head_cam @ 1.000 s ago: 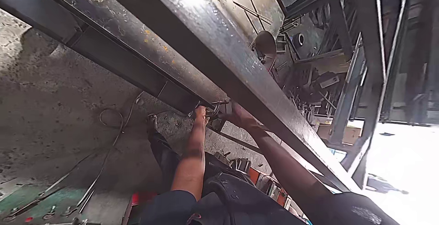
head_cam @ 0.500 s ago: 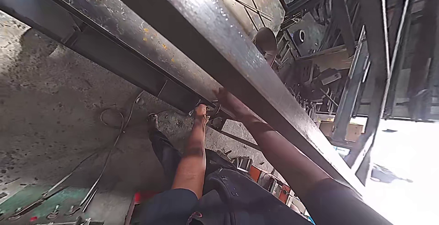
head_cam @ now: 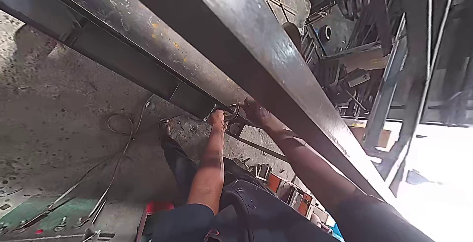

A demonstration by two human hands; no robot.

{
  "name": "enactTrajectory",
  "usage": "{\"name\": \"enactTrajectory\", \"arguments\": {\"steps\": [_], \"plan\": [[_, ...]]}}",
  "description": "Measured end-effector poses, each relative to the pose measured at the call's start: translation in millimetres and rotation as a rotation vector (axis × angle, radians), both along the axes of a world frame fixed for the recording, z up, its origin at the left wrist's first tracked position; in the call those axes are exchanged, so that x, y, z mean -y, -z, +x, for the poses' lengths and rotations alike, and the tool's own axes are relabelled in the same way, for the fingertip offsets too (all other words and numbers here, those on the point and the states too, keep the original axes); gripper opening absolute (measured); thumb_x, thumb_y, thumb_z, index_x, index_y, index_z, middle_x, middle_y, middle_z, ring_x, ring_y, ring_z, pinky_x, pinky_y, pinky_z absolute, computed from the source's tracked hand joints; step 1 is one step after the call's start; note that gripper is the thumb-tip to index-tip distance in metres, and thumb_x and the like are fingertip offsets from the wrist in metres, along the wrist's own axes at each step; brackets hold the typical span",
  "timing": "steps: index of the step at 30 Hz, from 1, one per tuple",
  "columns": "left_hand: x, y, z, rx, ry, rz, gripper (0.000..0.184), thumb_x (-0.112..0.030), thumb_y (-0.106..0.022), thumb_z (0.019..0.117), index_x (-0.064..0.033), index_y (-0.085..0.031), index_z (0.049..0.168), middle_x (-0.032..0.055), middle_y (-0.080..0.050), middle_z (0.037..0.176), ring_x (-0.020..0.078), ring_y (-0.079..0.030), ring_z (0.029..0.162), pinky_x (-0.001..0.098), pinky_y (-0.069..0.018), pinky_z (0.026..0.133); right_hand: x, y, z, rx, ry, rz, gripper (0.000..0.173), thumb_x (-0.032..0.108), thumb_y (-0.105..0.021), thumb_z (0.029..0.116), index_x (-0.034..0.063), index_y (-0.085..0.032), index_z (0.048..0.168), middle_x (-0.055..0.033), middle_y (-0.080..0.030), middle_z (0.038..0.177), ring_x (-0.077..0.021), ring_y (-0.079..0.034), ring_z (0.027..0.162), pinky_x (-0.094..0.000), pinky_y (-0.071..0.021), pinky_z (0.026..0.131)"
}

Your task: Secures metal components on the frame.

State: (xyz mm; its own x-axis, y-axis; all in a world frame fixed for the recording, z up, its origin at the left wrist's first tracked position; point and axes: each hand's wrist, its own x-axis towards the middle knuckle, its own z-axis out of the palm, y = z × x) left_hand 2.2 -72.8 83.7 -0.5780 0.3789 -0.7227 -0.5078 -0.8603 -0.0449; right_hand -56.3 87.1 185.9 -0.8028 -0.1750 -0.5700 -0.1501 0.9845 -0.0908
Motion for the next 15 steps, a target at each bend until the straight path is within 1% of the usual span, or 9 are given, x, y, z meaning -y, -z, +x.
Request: {"name": "enactTrajectory", "arguments": {"steps": [1, 2, 4, 6, 7, 9, 11, 13, 15], "plan": [[0.6, -34.7, -19.2, 0.24, 0.216, -0.246, 0.017, 0.002, -0.038, 0.1027, 0.0025, -0.055, 0.1, 0.0117, -0.045, 0.079, 0.0195, -0.044, 0.064, 0.0326, -0.0438, 0.062, 12.0, 3.8, 11.1, 0.006, 0.243, 0.016, 0.047, 0.038, -0.041, 0.1116, -0.0025, -0.063, 0.113, -0.0265, -0.068, 0.103, -0.0434, -0.067, 0.099, -0.0602, -0.0514, 0.088], [-1.2, -50.1, -32.3, 0.343, 0.343, -0.378, 0.012, -0.006, -0.045, 0.1036, -0.0018, -0.057, 0.107, 0.0087, -0.05, 0.087, 0.0169, -0.047, 0.069, 0.0316, -0.0439, 0.064, 18.2, 13.8, 16.8, -0.02, 0.45, -0.027, 0.054, 0.046, -0.038, 0.1107, -0.0013, -0.063, 0.112, -0.0256, -0.066, 0.098, -0.0419, -0.066, 0.094, -0.06, -0.051, 0.083], [-4.5, -48.6, -35.9, 0.393, 0.455, -0.452, 0.015, -0.012, -0.05, 0.1035, -0.0039, -0.056, 0.114, 0.0073, -0.053, 0.095, 0.0156, -0.049, 0.074, 0.0315, -0.0449, 0.066, 7.6, 41.8, 22.3, 0.0, 0.656, -0.223, 0.057, 0.058, -0.04, 0.1059, 0.0068, -0.063, 0.112, -0.0153, -0.063, 0.083, -0.0306, -0.062, 0.074, -0.0533, -0.0513, 0.067], [-26.7, -4.3, -24.4, 0.286, 0.401, -0.429, 0.018, -0.014, -0.051, 0.1034, -0.0035, -0.054, 0.118, 0.0098, -0.055, 0.097, 0.018, -0.052, 0.077, 0.0343, -0.0474, 0.069, -20.4, 45.8, 10.8, 0.105, 0.559, -0.285, 0.063, 0.064, -0.045, 0.1022, 0.0108, -0.06, 0.131, -0.0163, -0.071, 0.103, -0.0311, -0.069, 0.09, -0.0566, -0.0558, 0.082], [-53.2, 38.4, -11.0, 0.201, 0.251, -0.498, 0.019, -0.016, -0.057, 0.0982, -0.0018, -0.057, 0.11, 0.0112, -0.058, 0.087, 0.0175, -0.054, 0.067, 0.0333, -0.048, 0.058, -37.5, 56.0, 2.0, 0.063, 0.435, -0.299, 0.066, 0.067, -0.051, 0.0988, 0.0124, -0.06, 0.135, -0.0134, -0.073, 0.109, -0.0267, -0.072, 0.094, -0.0533, -0.0582, 0.086], [-85.5, 95.9, 1.4, 0.145, 0.093, -0.52, 0.023, -0.023, -0.064, 0.0928, -0.003, -0.059, 0.103, 0.0095, -0.059, 0.078, 0.0155, -0.054, 0.059, 0.0322, -0.0466, 0.049, -51.5, 73.8, -6.7, -0.058, 0.249, -0.444, 0.061, 0.058, -0.058, 0.0992, 0.0108, -0.058, 0.138, -0.0075, -0.069, 0.123, -0.0158, -0.066, 0.111, -0.0406, -0.0534, 0.1], [-78.0, 91.8, -9.7, 0.247, 0.241, -0.431, 0.025, -0.026, -0.062, 0.0965, -0.0064, -0.059, 0.112, 0.0085, -0.057, 0.09, 0.0184, -0.053, 0.071, 0.0376, -0.0489, 0.062, -35.9, 81.1, 5.6, -0.165, 0.224, -0.616, 0.052, 0.045, -0.048, 0.1071, 0.0041, -0.059, 0.138, -0.0128, -0.069, 0.126, -0.0175, -0.066, 0.116, -0.0396, -0.0525, 0.104], [-82.1, 97.4, -15.0, 0.298, 0.269, -0.469, 0.017, -0.022, -0.061, 0.0947, -0.0068, -0.058, 0.103, 0.0064, -0.055, 0.082, 0.0162, -0.051, 0.063, 0.0343, -0.046, 0.054, 0.7, 92.1, 32.5, -0.26, 0.612, -0.696, 0.048, 0.043, -0.045, 0.1079, 0.0084, -0.057, 0.14, -0.0102, -0.067, 0.128, -0.0176, -0.064, 0.116, -0.0412, -0.0524, 0.102], [-83.9, 102.2, -23.7, 0.299, 0.255, -0.526, 0.013, -0.017, -0.063, 0.092, -0.0048, -0.059, 0.094, 0.0079, -0.057, 0.077, 0.0172, -0.054, 0.06, 0.035, -0.0477, 0.051, 40.3, 112.1, 33.7, -0.354, 1.041, -0.675, 0.041, 0.045, -0.047, 0.1075, 0.0162, -0.058, 0.134, -0.0046, -0.068, 0.116, -0.0176, -0.064, 0.102, -0.0446, -0.0534, 0.089]]}}
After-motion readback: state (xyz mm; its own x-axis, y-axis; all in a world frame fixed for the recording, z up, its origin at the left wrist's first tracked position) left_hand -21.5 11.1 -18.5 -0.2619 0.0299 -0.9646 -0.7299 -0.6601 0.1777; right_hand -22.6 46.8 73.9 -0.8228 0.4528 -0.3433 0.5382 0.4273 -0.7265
